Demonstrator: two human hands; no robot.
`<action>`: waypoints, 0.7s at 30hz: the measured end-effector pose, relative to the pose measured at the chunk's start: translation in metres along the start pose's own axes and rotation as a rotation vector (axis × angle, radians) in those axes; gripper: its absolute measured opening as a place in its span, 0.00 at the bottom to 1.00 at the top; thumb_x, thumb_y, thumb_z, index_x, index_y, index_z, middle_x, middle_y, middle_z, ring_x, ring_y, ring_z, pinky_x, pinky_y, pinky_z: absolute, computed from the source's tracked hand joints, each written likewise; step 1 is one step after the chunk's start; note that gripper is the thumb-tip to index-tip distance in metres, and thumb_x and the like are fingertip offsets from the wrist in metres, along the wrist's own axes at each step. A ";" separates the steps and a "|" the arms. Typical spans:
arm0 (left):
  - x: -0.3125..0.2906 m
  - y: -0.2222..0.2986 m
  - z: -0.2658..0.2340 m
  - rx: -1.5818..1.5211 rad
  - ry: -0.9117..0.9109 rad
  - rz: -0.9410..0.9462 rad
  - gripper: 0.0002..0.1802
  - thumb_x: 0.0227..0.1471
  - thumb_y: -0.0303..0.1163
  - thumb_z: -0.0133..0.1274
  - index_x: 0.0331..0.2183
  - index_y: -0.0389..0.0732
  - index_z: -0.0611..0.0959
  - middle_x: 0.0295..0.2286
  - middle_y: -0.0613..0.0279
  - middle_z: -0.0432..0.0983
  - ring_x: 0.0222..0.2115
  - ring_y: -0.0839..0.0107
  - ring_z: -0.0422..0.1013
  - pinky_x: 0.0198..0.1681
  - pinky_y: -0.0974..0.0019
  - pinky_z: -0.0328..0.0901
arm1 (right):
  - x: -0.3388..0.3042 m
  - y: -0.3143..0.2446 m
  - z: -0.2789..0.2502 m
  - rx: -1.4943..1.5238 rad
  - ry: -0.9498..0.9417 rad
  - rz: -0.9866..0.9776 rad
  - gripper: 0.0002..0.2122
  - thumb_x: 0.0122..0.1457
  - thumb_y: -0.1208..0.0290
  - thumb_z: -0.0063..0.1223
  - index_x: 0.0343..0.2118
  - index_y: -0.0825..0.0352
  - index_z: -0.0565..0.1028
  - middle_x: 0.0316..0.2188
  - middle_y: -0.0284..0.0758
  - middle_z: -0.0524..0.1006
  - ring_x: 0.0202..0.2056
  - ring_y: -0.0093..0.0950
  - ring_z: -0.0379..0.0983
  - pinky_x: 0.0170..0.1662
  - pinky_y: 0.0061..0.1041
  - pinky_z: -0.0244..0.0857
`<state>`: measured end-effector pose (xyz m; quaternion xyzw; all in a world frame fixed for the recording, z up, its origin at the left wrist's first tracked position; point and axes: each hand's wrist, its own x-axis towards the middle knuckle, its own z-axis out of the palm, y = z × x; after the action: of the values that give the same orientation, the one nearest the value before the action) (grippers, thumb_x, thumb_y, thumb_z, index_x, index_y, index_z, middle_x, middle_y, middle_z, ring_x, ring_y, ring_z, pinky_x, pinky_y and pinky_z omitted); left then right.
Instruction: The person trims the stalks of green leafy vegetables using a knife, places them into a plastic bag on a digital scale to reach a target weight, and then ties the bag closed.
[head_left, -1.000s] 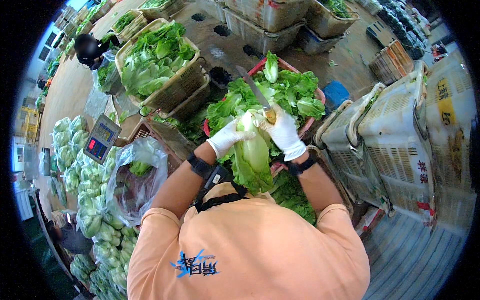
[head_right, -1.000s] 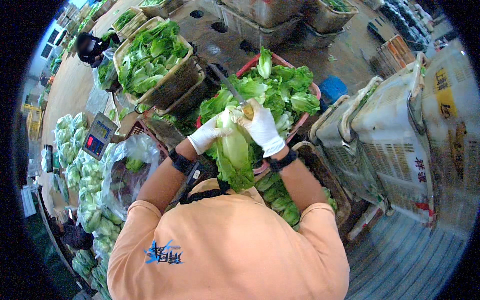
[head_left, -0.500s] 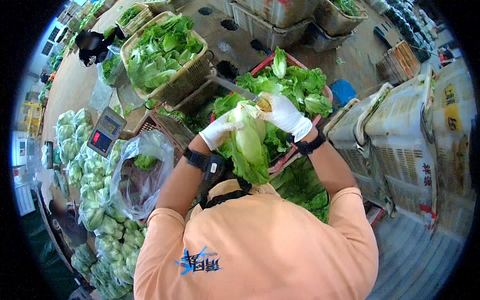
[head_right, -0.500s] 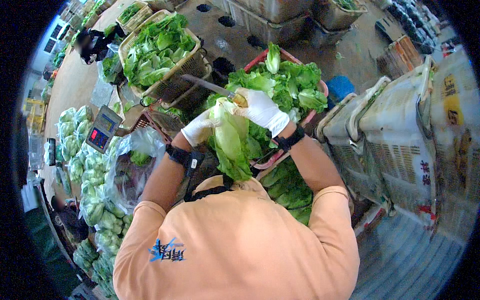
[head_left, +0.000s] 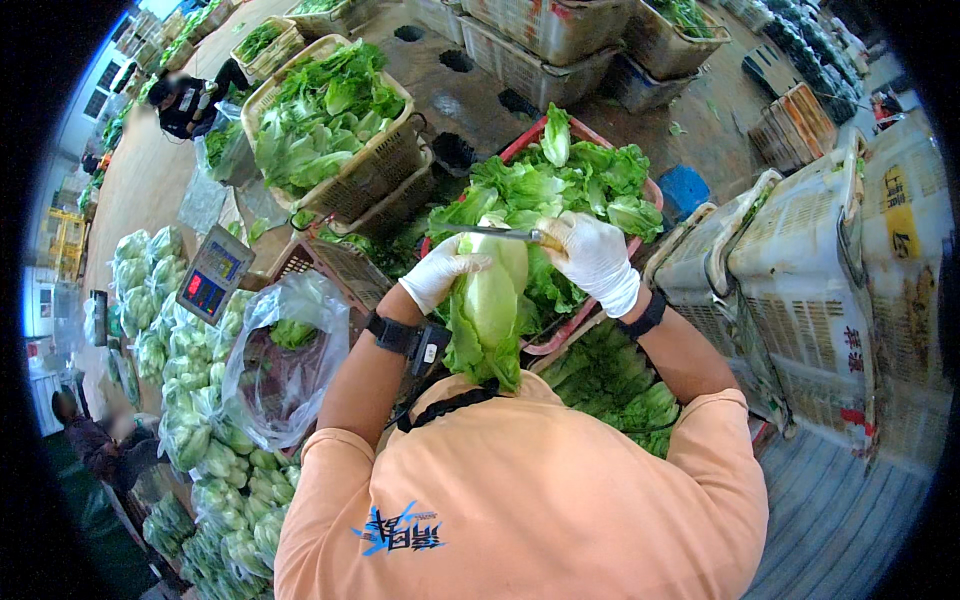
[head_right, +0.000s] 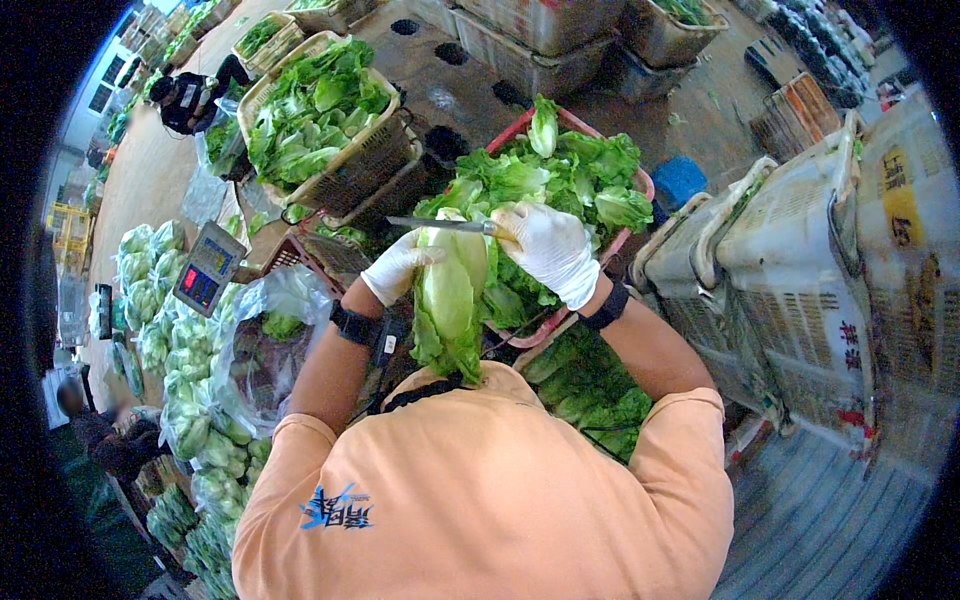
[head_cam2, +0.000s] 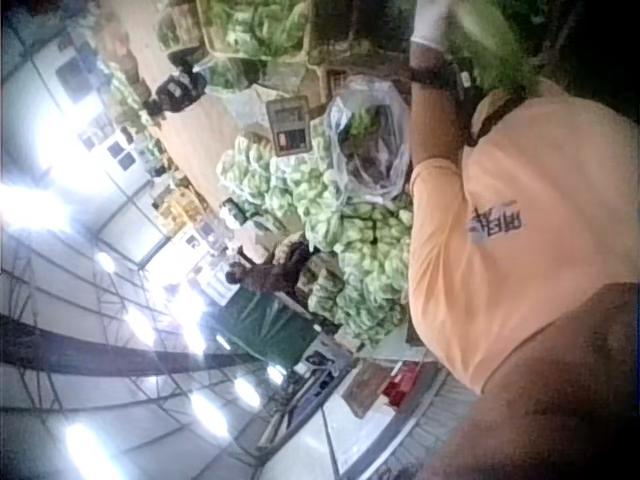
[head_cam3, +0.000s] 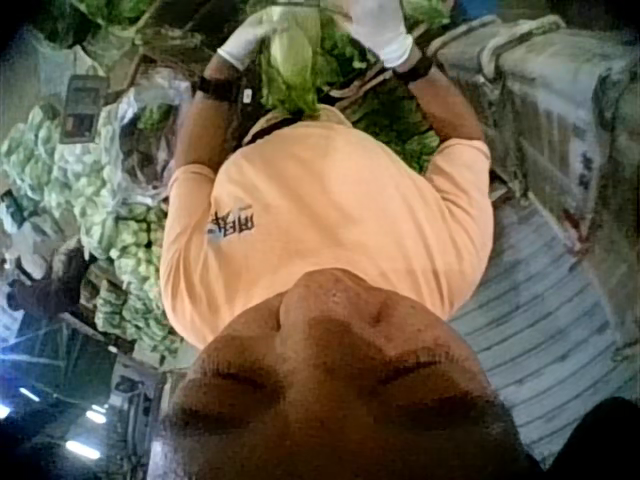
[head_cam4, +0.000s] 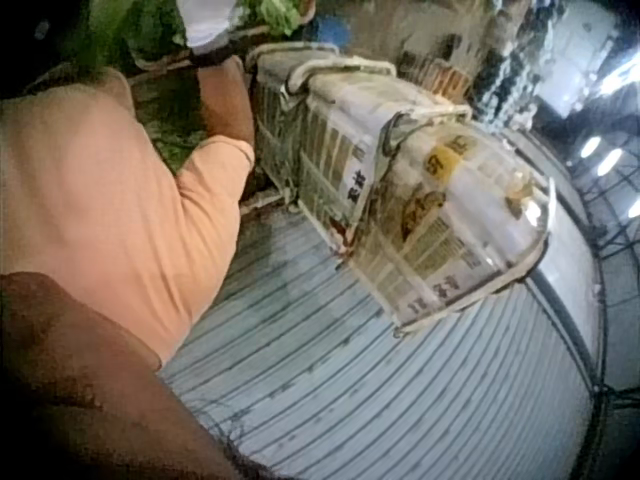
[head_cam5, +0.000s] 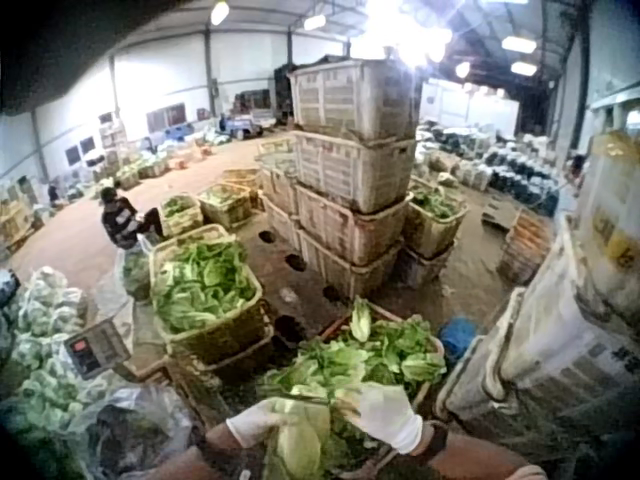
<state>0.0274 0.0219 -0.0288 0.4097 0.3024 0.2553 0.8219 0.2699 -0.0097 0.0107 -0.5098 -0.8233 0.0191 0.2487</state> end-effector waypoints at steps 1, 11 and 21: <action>0.001 -0.003 0.001 0.024 0.025 0.000 0.29 0.45 0.34 0.59 0.50 0.36 0.72 0.42 0.62 0.73 0.42 0.71 0.69 0.49 0.66 0.62 | -0.007 0.002 0.002 -0.045 -0.008 -0.002 0.13 0.43 0.69 0.60 0.35 0.56 0.75 0.26 0.33 0.74 0.27 0.33 0.73 0.27 0.29 0.67; 0.010 -0.021 0.014 0.142 -0.011 -0.128 0.35 0.44 0.40 0.60 0.51 0.36 0.69 0.43 0.62 0.72 0.42 0.70 0.69 0.47 0.65 0.64 | -0.064 0.044 0.049 -0.072 0.058 0.072 0.11 0.44 0.71 0.60 0.33 0.55 0.75 0.26 0.32 0.73 0.30 0.33 0.73 0.31 0.31 0.68; 0.001 -0.011 0.022 -0.028 -0.027 0.000 0.47 0.37 0.45 0.65 0.55 0.37 0.62 0.46 0.61 0.68 0.47 0.68 0.66 0.51 0.64 0.61 | -0.069 0.035 0.044 0.823 -0.076 0.846 0.17 0.52 0.56 0.59 0.34 0.66 0.73 0.22 0.34 0.73 0.25 0.25 0.70 0.30 0.25 0.65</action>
<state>0.0454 0.0047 -0.0276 0.4016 0.2878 0.2537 0.8316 0.3050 -0.0417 -0.0646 -0.6544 -0.4816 0.4527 0.3672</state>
